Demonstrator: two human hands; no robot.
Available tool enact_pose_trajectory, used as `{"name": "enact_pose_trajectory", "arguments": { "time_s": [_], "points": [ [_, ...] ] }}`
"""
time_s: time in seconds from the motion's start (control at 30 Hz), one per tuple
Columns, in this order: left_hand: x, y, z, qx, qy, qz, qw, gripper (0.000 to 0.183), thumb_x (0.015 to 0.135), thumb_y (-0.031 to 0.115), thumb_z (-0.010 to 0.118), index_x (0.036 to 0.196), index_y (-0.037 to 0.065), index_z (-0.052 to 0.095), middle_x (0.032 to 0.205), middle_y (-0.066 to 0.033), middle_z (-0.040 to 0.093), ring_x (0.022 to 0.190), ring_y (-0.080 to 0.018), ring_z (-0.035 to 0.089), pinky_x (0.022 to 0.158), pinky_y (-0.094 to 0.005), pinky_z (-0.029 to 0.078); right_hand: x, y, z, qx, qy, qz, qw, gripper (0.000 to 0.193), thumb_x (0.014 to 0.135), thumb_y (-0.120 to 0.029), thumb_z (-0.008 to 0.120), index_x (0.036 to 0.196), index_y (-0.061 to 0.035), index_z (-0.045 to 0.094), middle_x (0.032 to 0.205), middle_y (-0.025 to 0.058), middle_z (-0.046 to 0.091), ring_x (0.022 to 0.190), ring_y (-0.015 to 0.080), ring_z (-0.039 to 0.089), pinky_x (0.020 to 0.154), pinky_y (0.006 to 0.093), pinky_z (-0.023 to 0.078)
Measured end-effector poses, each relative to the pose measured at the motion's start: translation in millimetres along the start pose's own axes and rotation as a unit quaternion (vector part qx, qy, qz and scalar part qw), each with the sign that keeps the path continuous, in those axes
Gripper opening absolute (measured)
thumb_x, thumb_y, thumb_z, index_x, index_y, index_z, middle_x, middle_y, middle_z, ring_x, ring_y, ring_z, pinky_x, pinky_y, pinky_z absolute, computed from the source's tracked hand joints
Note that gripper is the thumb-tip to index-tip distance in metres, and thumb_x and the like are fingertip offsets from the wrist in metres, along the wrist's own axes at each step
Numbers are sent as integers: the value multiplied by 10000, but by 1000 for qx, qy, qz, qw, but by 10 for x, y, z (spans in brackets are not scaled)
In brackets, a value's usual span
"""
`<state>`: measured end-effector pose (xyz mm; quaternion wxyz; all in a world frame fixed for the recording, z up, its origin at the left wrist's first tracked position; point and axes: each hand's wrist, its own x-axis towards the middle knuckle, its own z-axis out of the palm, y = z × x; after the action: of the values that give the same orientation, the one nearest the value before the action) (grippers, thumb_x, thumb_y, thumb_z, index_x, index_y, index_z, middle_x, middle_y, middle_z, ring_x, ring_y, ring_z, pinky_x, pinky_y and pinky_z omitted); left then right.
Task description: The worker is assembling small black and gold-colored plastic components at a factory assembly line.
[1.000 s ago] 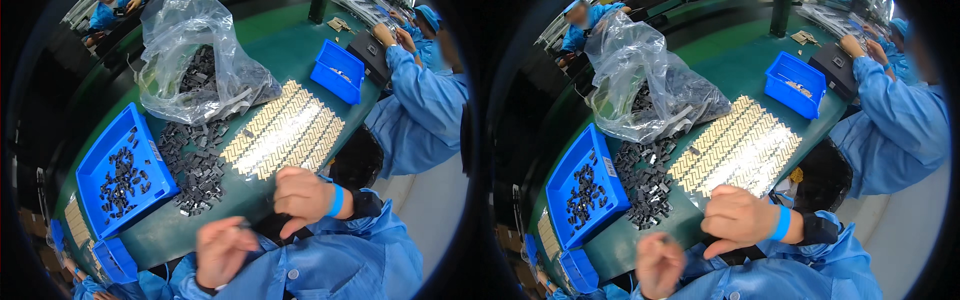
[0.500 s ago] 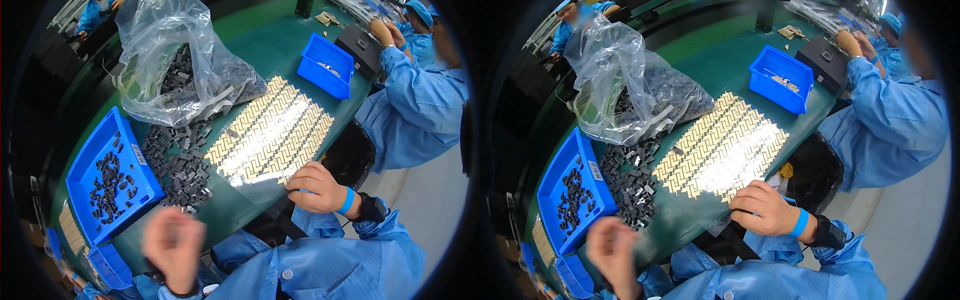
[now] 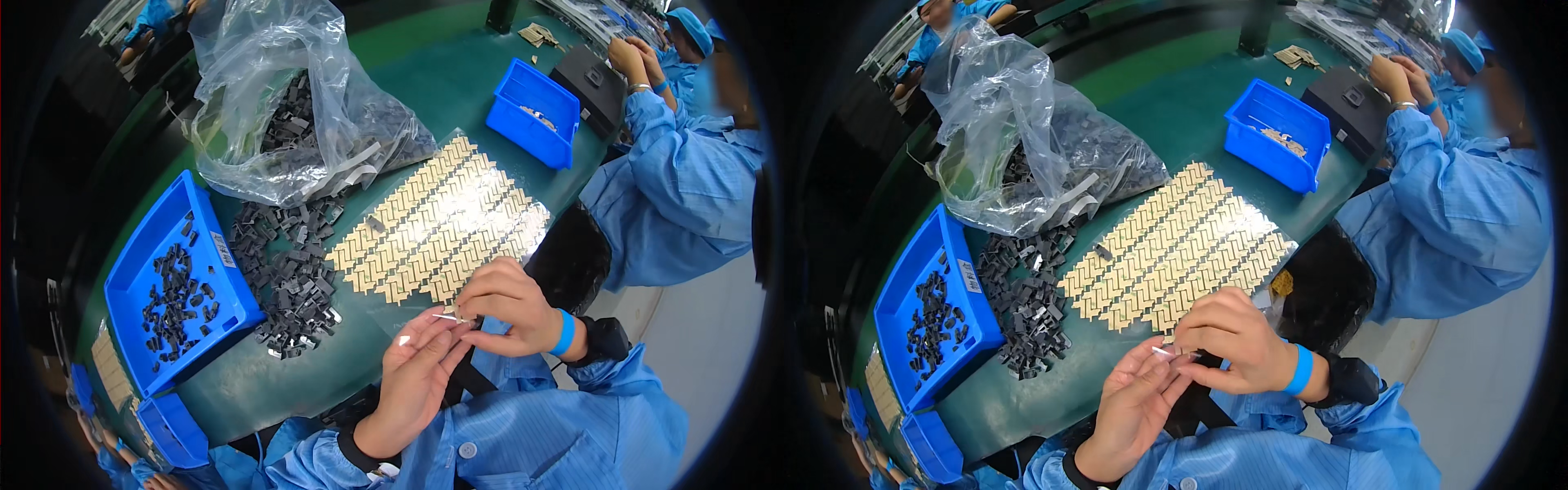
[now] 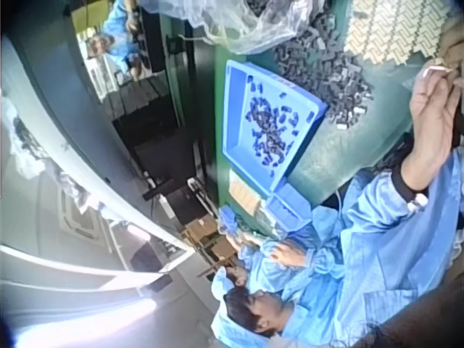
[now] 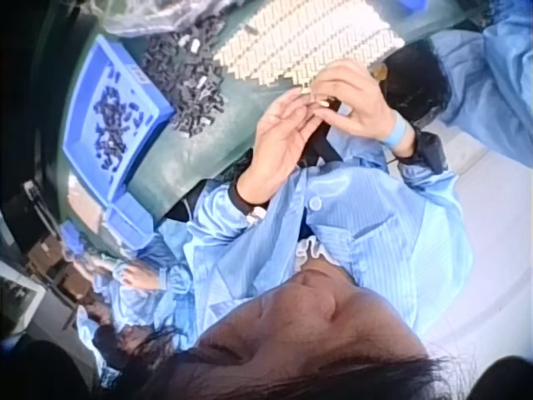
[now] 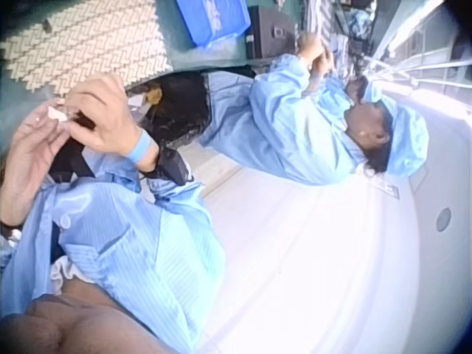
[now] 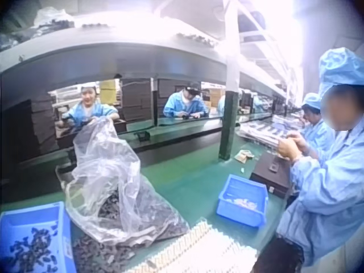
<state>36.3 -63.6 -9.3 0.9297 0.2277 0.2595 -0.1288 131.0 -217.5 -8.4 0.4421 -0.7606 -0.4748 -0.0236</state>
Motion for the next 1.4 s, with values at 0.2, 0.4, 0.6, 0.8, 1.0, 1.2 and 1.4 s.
{"name": "enact_pose_trajectory", "arguments": {
  "time_s": [0.2, 0.4, 0.6, 0.8, 1.0, 1.2, 1.4],
  "points": [
    [81, -115, -11, -6, 13, 43, 999, 233, 853, -15, 495, 1075, 44, 453, 1035, -97, 566, 1022, -235, 540, 932, -391, 418, 51, -86, -34, -32, -21, 67, 997, 194, 666, -126, 675, 828, -79, 579, 871, 28, 578, 804, 201, 536, 695, 318, 364],
    [73, -101, 32, -9, 25, 52, 998, 257, 845, -20, 507, 1083, 53, 440, 1010, -105, 569, 1009, -242, 545, 922, -401, 423, 107, -84, -32, -59, -31, 85, 994, 113, 686, -70, 623, 775, -83, 555, 801, 23, 581, 757, 199, 539, 654, 313, 352],
    [-89, 117, 103, -5, 52, -65, 997, 240, 848, 9, 524, 1082, 26, 471, 990, -135, 586, 945, -245, 580, 824, -358, 479, 132, -29, -46, -79, 104, 80, 988, 134, 665, -25, 628, 773, -63, 559, 780, 38, 596, 680, 215, 556, 707, 351, 394],
    [-306, 25, -258, 131, -38, -134, 982, 295, 914, 190, 479, 937, -79, 599, 979, -179, 608, 909, -254, 612, 731, -326, 533, 64, -228, 11, -172, 52, -146, 973, 131, 658, -115, 638, 771, -58, 606, 888, 64, 630, 785, 194, 590, 786, 370, 396],
    [-306, 47, -88, 144, -25, 92, 985, 260, 898, 79, 488, 1094, -84, 539, 1012, -174, 601, 906, -210, 607, 795, -314, 520, 64, -338, 139, -181, 82, -160, 967, 60, 726, -136, 614, 772, -104, 634, 955, 48, 636, 855, 183, 583, 867, 393, 347],
    [-321, 100, -151, 193, -15, 43, 980, 188, 875, 22, 508, 1005, -99, 569, 914, -163, 623, 788, -207, 636, 737, -301, 540, 189, -302, 150, 88, 56, -21, 994, 108, 735, -87, 651, 834, -60, 619, 922, 63, 627, 809, 210, 578, 760, 370, 410],
    [-388, 155, -116, 215, 6, 35, 976, 162, 853, -5, 533, 982, -94, 576, 882, -162, 624, 746, -207, 641, 694, -287, 545, 186, -302, 177, 147, 24, -8, 989, 132, 718, -91, 654, 831, -38, 610, 804, 57, 581, 753, 224, 549, 685, 333, 406]
  ]
}}
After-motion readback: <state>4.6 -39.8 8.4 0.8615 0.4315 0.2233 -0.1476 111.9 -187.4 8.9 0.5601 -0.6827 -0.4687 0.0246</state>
